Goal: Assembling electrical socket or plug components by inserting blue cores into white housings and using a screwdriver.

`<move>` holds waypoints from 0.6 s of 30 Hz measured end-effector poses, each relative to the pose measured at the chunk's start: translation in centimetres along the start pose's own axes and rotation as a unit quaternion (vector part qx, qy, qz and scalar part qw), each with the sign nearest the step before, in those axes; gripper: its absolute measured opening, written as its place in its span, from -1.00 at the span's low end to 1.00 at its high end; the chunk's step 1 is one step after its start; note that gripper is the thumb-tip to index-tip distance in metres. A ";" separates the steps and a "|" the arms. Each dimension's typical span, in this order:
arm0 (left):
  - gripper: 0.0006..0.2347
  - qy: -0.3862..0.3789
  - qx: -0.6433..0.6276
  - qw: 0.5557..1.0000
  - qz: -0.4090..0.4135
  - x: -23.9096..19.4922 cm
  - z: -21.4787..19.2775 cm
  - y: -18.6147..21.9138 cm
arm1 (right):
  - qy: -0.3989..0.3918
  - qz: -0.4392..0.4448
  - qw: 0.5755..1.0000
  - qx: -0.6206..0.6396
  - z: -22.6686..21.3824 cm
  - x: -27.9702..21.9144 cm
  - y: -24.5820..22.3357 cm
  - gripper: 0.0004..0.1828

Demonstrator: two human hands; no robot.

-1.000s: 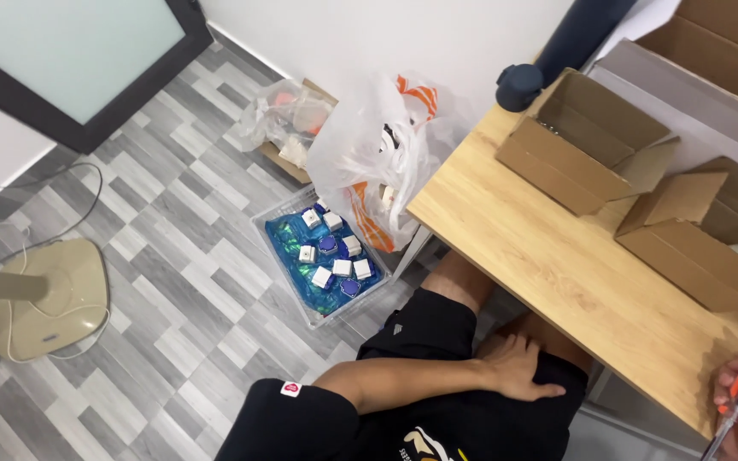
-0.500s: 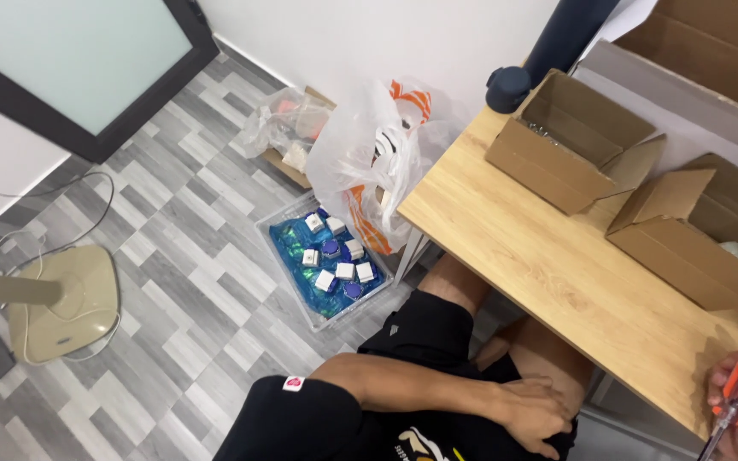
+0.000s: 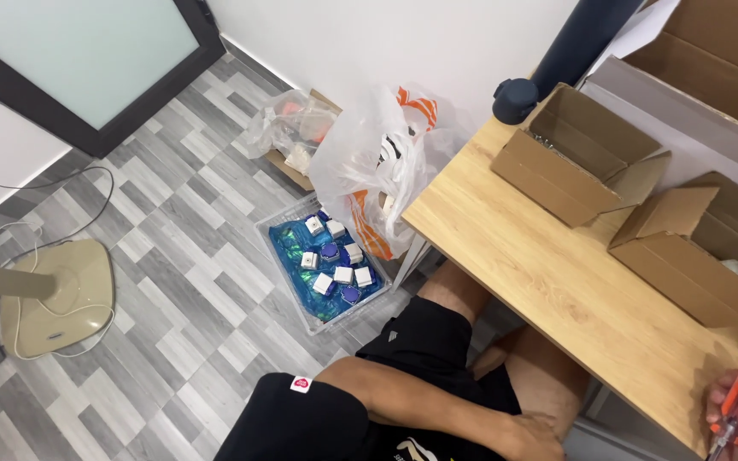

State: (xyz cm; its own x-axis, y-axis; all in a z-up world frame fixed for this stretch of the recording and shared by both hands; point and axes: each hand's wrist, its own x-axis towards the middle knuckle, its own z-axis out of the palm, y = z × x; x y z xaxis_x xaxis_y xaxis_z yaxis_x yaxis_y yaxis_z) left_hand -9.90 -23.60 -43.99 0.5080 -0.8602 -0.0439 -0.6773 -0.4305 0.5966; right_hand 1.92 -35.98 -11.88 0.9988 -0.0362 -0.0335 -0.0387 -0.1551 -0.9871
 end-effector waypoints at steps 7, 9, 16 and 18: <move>-0.60 0.049 0.132 0.984 0.106 -2.8 -9.6 2.0 | -0.007 -0.018 1.000 -0.021 -1.2 1.1 2.4 -0.39; -0.60 -0.080 0.142 0.982 0.095 -2.5 -11.4 3.2 | -0.009 -0.020 1.000 0.000 -1.3 0.9 1.6 -0.38; -0.78 -0.067 0.057 0.996 0.009 -2.9 -7.6 5.7 | 0.022 -0.013 1.000 -0.006 0.9 -1.2 -1.7 -0.42; -0.62 -0.186 0.056 0.981 0.004 -2.7 -9.0 5.8 | 0.021 -0.012 1.000 -0.011 0.6 -0.8 -1.3 -0.42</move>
State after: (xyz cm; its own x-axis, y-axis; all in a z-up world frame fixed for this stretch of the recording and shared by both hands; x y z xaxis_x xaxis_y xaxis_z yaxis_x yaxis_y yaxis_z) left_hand -10.38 -21.29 -33.17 0.2874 -0.8945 -0.3424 -0.7448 -0.4334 0.5074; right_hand 1.15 -35.11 -10.69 0.9973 -0.0740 -0.0030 -0.0162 -0.1787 -0.9838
